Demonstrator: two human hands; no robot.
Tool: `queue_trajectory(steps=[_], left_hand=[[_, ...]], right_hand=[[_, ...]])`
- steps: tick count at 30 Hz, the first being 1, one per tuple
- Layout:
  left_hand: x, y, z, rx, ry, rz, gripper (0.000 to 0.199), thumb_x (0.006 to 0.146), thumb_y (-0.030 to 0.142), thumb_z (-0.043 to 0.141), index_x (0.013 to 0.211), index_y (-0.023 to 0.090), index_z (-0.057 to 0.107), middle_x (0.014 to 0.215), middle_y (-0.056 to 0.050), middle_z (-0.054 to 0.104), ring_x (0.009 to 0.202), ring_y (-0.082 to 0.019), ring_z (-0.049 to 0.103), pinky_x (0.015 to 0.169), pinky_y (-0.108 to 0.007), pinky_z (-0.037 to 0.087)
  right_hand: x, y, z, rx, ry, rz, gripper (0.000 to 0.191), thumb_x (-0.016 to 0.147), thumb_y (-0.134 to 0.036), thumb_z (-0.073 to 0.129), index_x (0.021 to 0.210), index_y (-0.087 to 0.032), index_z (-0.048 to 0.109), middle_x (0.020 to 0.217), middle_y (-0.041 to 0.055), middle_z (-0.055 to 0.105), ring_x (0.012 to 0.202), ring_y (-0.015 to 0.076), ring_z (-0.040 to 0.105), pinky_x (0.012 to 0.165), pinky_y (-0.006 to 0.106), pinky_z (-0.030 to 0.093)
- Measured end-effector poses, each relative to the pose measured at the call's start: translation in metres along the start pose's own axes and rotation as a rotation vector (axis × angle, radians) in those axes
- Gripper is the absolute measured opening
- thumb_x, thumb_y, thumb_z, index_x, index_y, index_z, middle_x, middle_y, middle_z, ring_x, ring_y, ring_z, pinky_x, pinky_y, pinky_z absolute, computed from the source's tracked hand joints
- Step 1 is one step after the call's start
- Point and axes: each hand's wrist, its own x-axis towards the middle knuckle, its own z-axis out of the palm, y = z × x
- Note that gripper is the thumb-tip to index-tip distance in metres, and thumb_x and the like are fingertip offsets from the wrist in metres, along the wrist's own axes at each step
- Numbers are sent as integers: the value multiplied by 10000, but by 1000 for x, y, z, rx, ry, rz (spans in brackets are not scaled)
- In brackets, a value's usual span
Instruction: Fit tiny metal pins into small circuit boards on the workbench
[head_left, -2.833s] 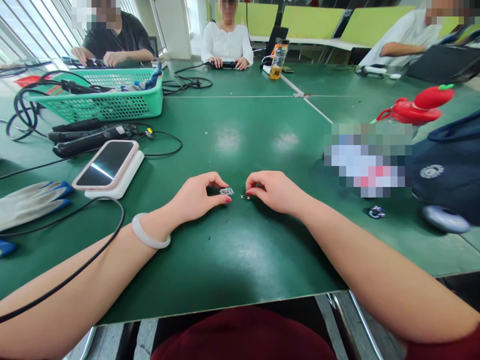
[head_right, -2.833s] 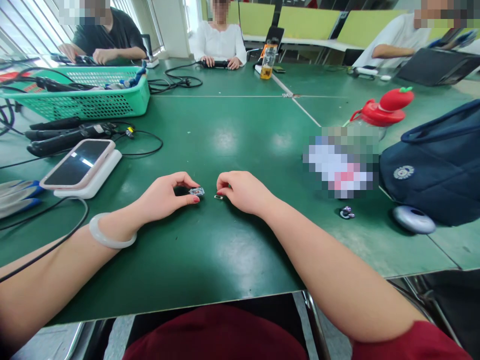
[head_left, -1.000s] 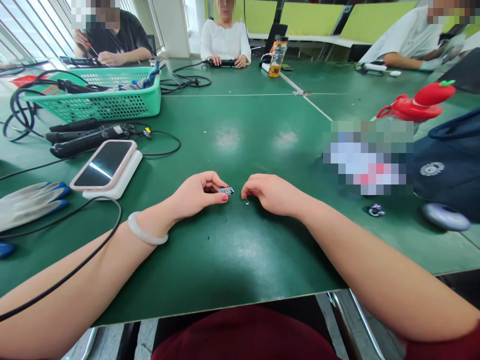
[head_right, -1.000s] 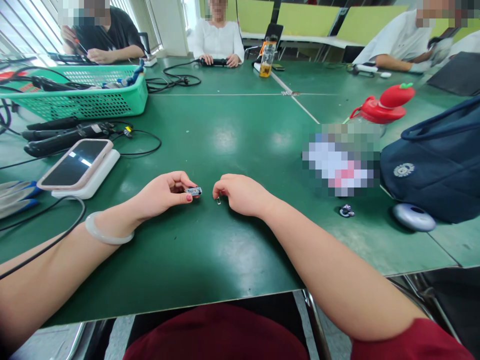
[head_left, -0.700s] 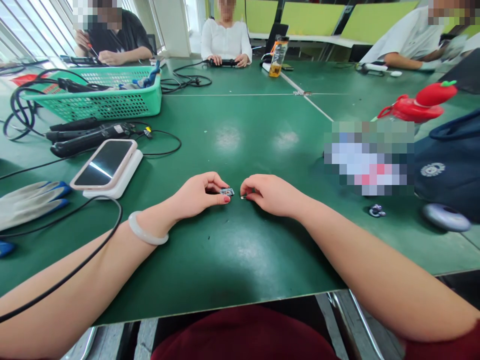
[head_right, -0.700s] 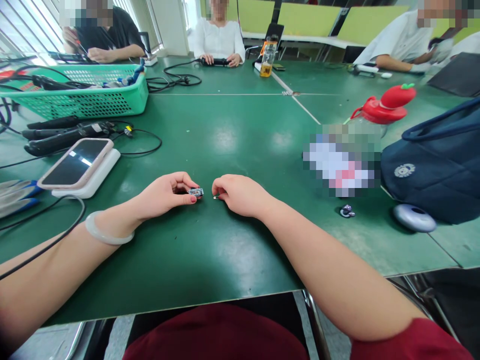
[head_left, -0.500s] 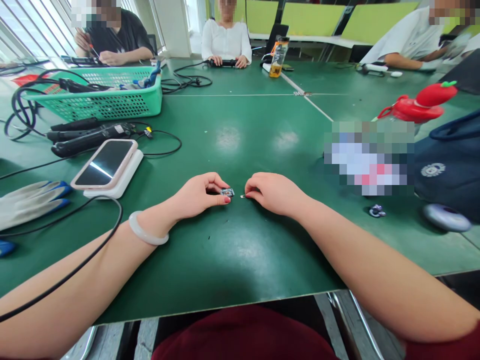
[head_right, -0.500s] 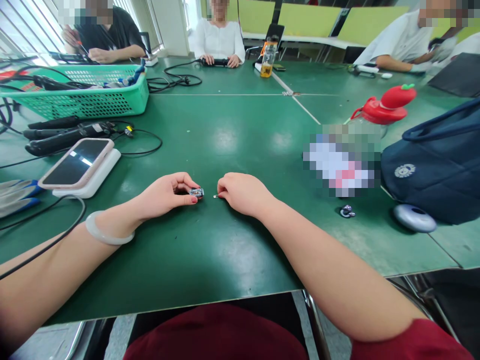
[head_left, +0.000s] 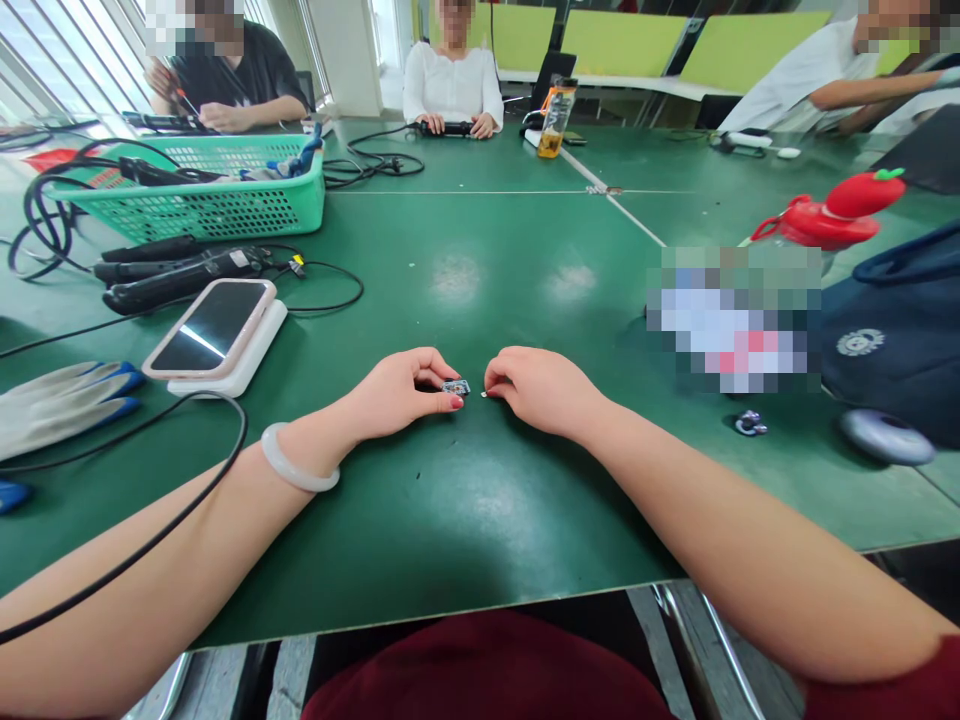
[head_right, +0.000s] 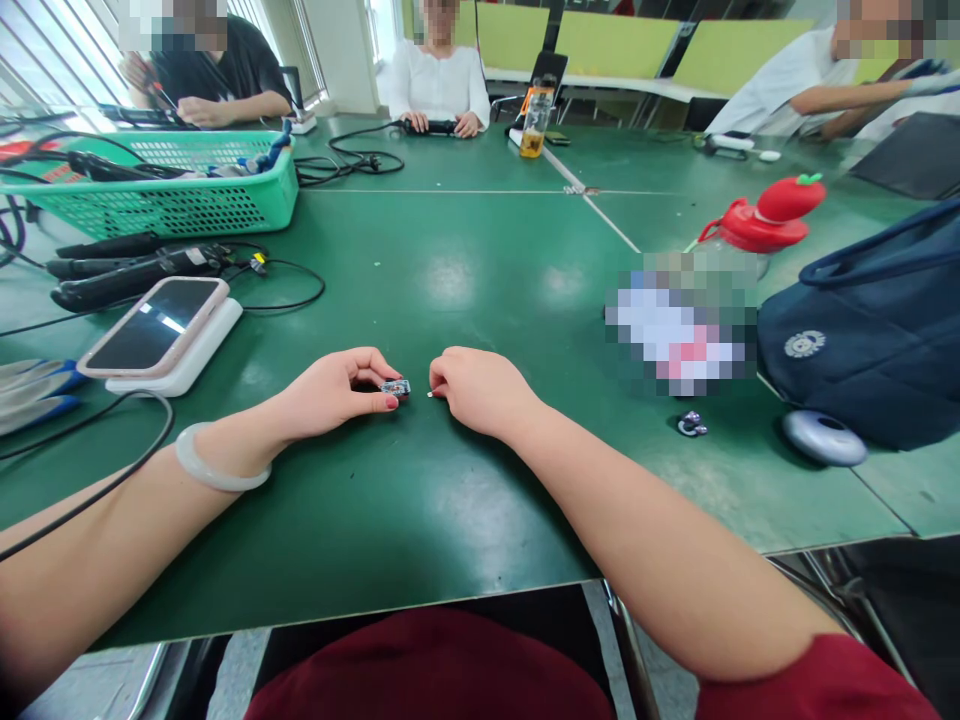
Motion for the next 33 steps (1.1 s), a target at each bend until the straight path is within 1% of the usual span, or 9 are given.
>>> queue_trajectory(steps=[5,7,10,14,22,28,33], left_hand=[[0,0,1,21,-10,25,306,649,316,753,853,162,584,810,-24,683,788,-164,643,730,-302,487],[0,0,2,47,-11,42,300,644,317,754,841,167,583,809,-18,680,787,-165,639,726,-301,483],[-1,0,3,122,0,64,273,643,312,750,808,174,584,798,-8,666,778,-161,624,724,-300,471],[-1,1,2,180,0,73,252,647,311,742,791,180,582,792,-5,655,767,-161,609,711,-301,459],[1,-1,2,127,-5,83,270,648,327,745,799,180,576,804,-13,658,801,-173,623,744,-312,474],[-1,0,2,121,2,81,263,647,322,744,793,179,580,805,-19,667,798,-178,629,737,-318,481],[-1,2,2,50,1,71,277,645,304,749,806,167,569,795,-19,671,787,-169,636,731,-311,488]], right_hand=[[-1,-11,-3,139,154,0,120,838,-155,557,760,-192,640,824,14,635,771,134,552,675,257,381],[-1,-18,-2,195,188,-25,117,827,-128,560,765,-188,639,812,8,633,766,123,548,693,249,388],[-2,-24,2,233,171,-71,111,833,-140,557,782,-188,643,818,4,633,765,117,547,694,247,390],[-2,-26,9,249,164,-103,127,846,-150,539,790,-188,647,833,9,635,766,118,554,677,249,386],[-3,-26,7,259,218,-99,123,846,-156,547,797,-190,655,840,15,644,773,122,558,686,245,398],[-3,-27,7,266,209,-95,137,846,-168,549,795,-193,673,843,16,659,769,123,567,693,250,403],[-5,-23,4,280,232,-124,148,852,-177,549,825,-194,694,835,18,669,754,118,569,692,245,410]])
